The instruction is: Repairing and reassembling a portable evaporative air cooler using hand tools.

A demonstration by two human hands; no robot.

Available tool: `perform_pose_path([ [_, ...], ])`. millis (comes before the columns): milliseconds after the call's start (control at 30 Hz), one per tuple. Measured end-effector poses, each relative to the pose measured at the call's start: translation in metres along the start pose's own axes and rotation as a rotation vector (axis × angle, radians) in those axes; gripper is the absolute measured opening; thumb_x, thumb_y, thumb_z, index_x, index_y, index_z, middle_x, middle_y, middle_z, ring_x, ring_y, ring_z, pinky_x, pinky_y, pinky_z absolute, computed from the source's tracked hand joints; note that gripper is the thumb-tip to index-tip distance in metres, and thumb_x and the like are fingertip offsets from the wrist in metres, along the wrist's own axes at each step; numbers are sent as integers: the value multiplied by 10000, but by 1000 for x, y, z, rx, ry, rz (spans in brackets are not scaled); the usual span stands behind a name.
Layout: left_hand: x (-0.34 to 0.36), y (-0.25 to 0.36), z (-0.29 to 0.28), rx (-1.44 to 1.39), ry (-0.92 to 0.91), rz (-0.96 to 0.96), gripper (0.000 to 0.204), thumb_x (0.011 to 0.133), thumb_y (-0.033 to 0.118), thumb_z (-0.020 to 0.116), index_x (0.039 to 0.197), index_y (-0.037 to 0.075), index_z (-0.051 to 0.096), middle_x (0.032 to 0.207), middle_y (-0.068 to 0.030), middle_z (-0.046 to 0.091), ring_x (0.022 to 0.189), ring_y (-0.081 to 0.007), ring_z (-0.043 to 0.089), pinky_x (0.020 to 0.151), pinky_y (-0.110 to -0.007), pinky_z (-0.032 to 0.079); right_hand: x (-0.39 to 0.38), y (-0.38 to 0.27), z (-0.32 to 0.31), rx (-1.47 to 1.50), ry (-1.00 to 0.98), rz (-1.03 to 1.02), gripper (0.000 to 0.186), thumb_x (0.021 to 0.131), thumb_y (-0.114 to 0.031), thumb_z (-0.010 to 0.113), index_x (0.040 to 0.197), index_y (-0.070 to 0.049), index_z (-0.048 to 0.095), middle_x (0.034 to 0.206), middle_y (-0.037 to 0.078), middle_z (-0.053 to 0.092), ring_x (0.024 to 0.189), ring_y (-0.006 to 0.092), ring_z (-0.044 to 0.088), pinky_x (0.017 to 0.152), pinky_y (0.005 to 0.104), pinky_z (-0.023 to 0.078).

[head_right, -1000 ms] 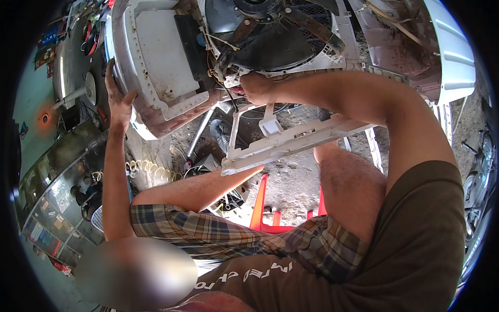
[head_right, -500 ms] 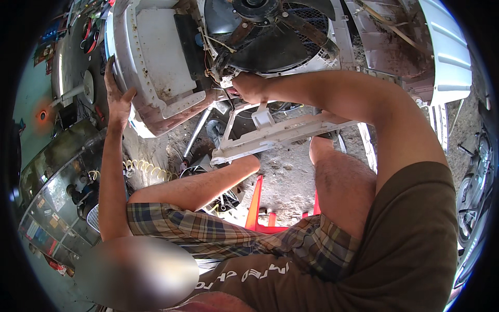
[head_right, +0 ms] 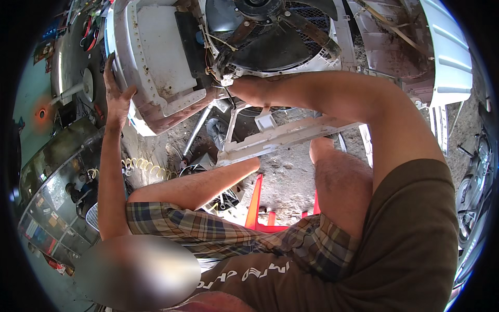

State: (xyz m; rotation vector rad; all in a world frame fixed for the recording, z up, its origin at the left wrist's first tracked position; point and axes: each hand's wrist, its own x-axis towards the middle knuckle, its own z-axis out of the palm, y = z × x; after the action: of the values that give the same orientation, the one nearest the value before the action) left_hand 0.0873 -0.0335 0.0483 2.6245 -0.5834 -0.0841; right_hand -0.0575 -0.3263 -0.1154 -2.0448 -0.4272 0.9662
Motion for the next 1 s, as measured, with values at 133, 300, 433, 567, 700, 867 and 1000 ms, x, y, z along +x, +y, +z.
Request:
perform_pose_path([
  [133,8,-3,7,98,-40,102,993,692,112,705,1592,77,287,1579,-215,351,1484,-398,304,1249,-468,257,19,47,27,177,185,-238,455,1112,-371,330,1030,-11,596,934,117,624,662,241,642,565,442,568],
  [300,14,52,-6,372,182,249,685,858,255,775,1462,59,518,1474,-211,518,1344,-379,520,1123,-481,427,44,46,42,-1581,259,-666,394,989,-282,529,1297,-42,587,1250,132,636,1270,227,560,1224,385,321],
  [433,-5,126,48,-169,-127,13,386,919,228,727,1253,40,674,1129,-135,729,1008,-268,710,894,-406,558,50,56,45,-1162,52,-385,300,1010,-193,492,1234,-49,631,1296,118,601,1285,220,542,1223,423,320],
  [567,-68,94,140,-304,-663,-420,262,989,191,619,1143,-7,694,923,-114,741,763,-169,716,660,-319,586,43,63,45,-11,176,-325,270,940,-120,571,1159,37,578,1042,213,661,960,369,680,836,461,564],
  [700,-101,50,230,-531,-515,-939,175,1005,135,563,1039,2,671,867,-113,706,688,-169,678,584,-318,572,49,49,45,-286,128,-293,216,970,-73,554,1105,11,701,985,190,731,803,329,735,707,425,631],
  [867,-86,34,298,-733,38,-1224,161,995,129,545,1028,33,671,933,-101,708,730,-200,681,623,-360,585,37,43,33,-562,128,-385,165,869,-66,628,953,5,751,938,173,736,895,316,738,796,408,611],
  [1000,-86,44,331,-448,211,-1253,206,972,107,610,1164,73,679,1063,-105,735,926,-234,702,777,-394,599,24,53,25,-546,75,-356,141,802,-47,659,925,-20,725,953,153,731,909,321,730,780,415,607],
])
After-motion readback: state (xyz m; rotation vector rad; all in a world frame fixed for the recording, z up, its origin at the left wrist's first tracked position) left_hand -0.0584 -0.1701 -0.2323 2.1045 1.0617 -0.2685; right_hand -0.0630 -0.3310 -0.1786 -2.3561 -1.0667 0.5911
